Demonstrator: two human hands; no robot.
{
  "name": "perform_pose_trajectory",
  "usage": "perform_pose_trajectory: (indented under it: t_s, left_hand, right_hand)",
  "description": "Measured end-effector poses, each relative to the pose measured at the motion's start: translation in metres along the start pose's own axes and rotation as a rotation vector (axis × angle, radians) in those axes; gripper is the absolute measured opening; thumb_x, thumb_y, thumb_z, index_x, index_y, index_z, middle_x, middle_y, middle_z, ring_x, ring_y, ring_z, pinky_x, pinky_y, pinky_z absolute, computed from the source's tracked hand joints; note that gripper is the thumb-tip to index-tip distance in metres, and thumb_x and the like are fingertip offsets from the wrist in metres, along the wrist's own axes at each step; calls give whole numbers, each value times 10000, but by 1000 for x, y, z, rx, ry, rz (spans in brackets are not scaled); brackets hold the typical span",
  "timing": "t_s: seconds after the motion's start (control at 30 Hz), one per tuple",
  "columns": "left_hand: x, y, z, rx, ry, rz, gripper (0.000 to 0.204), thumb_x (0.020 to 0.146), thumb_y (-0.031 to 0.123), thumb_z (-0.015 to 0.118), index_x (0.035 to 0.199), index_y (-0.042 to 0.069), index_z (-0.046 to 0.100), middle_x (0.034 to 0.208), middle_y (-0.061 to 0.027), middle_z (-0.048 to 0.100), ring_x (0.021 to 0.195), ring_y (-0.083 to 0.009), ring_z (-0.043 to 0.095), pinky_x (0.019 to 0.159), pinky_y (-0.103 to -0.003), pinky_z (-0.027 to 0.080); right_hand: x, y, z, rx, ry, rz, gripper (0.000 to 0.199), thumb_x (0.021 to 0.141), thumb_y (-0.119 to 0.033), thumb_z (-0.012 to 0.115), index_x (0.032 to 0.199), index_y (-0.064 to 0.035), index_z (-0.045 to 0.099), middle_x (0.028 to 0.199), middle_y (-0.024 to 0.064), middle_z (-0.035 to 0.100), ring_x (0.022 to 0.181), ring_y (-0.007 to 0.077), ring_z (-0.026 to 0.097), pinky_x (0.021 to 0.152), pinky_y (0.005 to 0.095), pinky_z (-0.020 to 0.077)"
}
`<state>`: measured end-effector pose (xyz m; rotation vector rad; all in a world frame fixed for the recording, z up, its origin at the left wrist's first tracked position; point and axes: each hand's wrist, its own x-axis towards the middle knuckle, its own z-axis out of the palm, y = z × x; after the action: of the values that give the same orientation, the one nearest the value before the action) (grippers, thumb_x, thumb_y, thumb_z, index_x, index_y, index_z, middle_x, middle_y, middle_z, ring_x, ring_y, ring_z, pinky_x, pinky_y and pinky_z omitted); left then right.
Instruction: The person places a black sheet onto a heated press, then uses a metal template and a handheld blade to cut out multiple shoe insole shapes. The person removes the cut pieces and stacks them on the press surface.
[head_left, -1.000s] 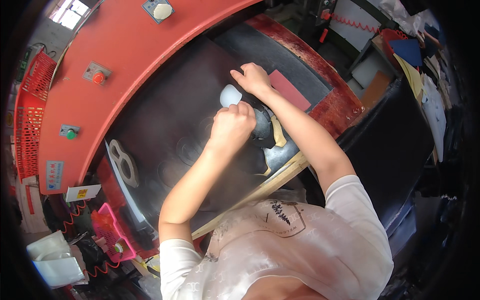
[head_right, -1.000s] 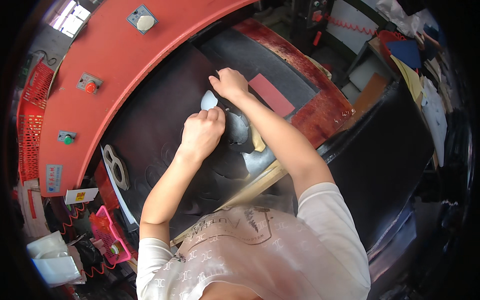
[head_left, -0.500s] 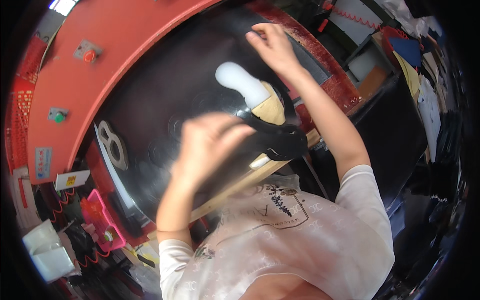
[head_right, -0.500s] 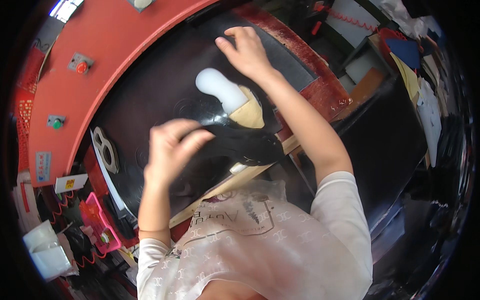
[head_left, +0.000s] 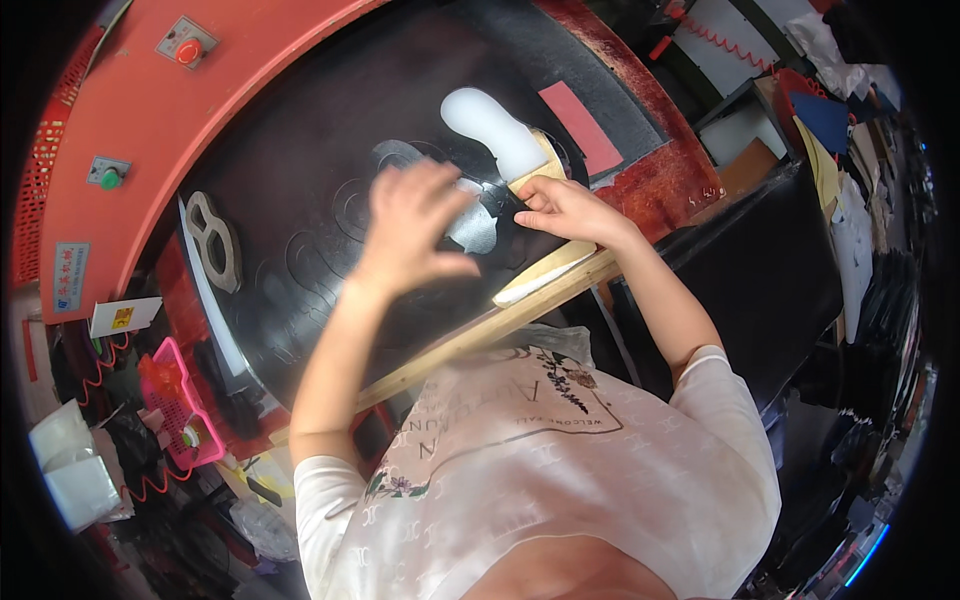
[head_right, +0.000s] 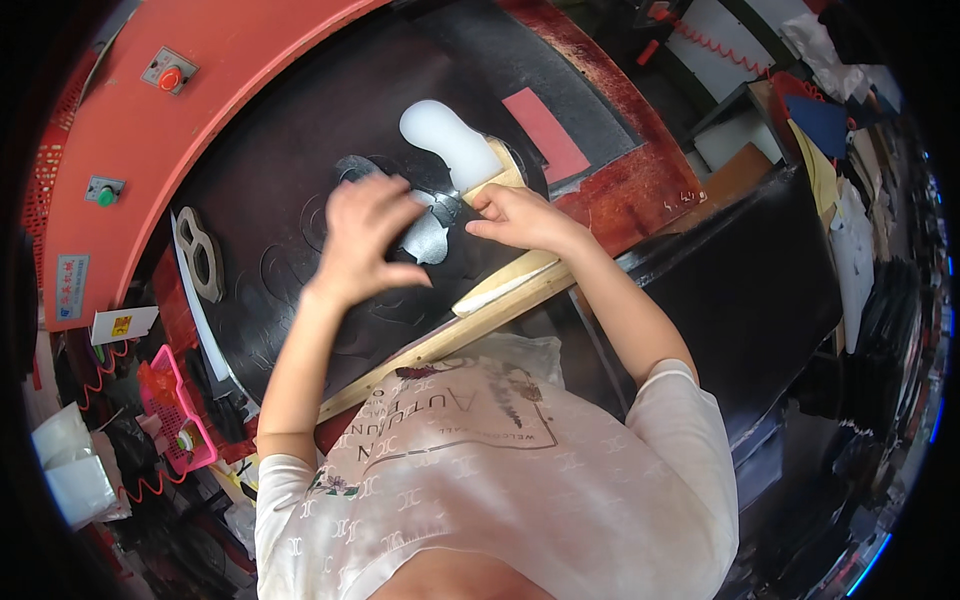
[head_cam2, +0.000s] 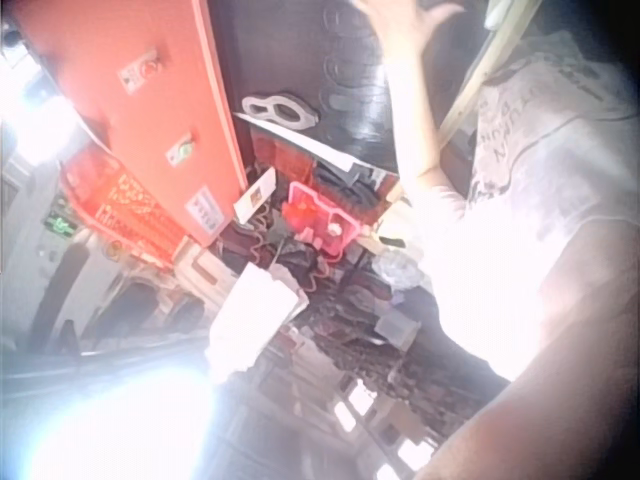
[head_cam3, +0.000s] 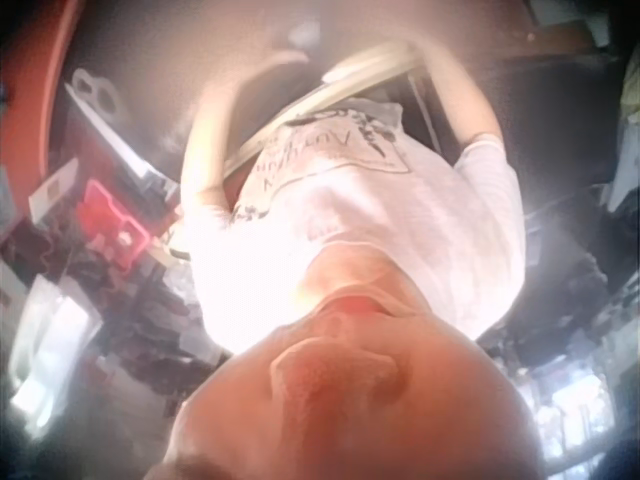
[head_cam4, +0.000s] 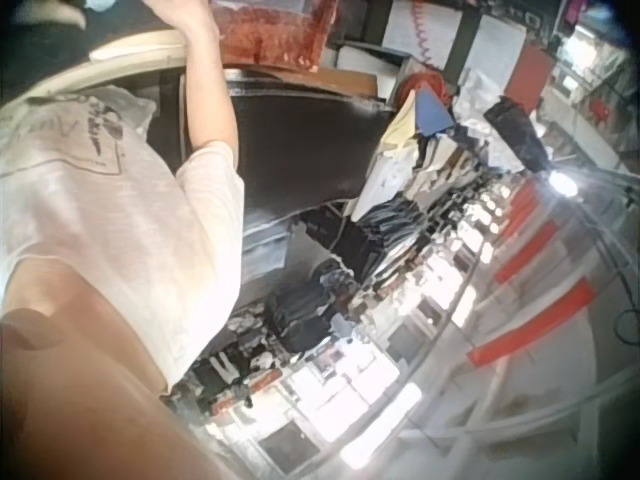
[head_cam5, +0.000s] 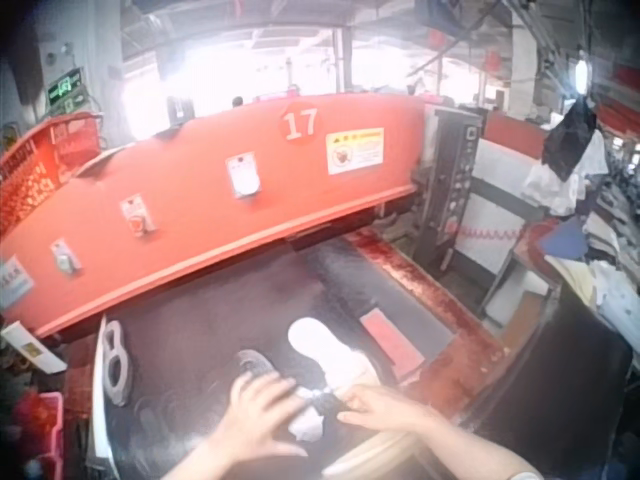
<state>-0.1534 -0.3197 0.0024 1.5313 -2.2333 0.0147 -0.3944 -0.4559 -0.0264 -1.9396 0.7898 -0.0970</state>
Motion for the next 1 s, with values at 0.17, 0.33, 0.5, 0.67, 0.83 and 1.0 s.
perform_pose_trajectory:
  t_s: [0.17, 0.33, 0.5, 0.67, 0.83, 1.0]
  left_hand:
    - [-1, 39, 32, 105, -106, -5, 896, 580, 615, 742, 1344, 208, 510, 1428, -91, 430, 1342, -318, 357, 1104, -582, 207]
    - [4, 46, 43, -186, 23, -28, 1016, 514, 588, 781, 1309, 32, 477, 1391, -123, 446, 1302, -321, 388, 995, -494, 316]
    - [3, 49, 36, -158, 83, 11, 1027, 515, 554, 786, 1334, 26, 458, 1413, -136, 428, 1318, -322, 383, 987, -480, 322]
    - [3, 32, 28, -144, 166, 129, 659, 703, 235, 744, 1286, 15, 526, 1329, -159, 530, 1252, -320, 502, 987, -439, 404]
    - [13, 20, -8, -424, 717, -504, 300, 898, 51, 532, 1172, -46, 605, 1183, -173, 635, 1090, -295, 613, 981, -378, 457]
    - [16, -19, -48, -1116, 1203, -611, 253, 994, 145, 536, 1196, -7, 520, 1129, -106, 604, 992, -183, 616, 872, -328, 531]
  right_hand:
    - [26, 2, -10, 428, -412, 114, 253, 902, -254, 669, 1048, -56, 608, 753, -56, 566, 652, 14, 498, 502, 179, 338]
    - [27, 1, -17, 738, -503, 52, 223, 907, -276, 664, 1024, -97, 599, 788, -91, 550, 606, -32, 441, 463, 138, 271]
    - [23, -6, -12, 774, -424, 48, 223, 911, -270, 657, 1038, -98, 592, 880, -65, 591, 658, -26, 489, 504, 124, 317]
    - [16, -7, -13, 968, -503, -54, 316, 909, -193, 654, 1158, -35, 540, 960, 37, 657, 820, 75, 628, 715, 175, 467]
    - [7, -16, -9, 654, -385, 97, 484, 870, -69, 686, 1283, 30, 455, 1087, 143, 662, 915, 147, 655, 867, 266, 502]
    - [-10, -19, 7, 393, -61, -144, 474, 830, -29, 717, 1243, 39, 494, 1055, 120, 663, 1068, 170, 611, 936, 286, 462]
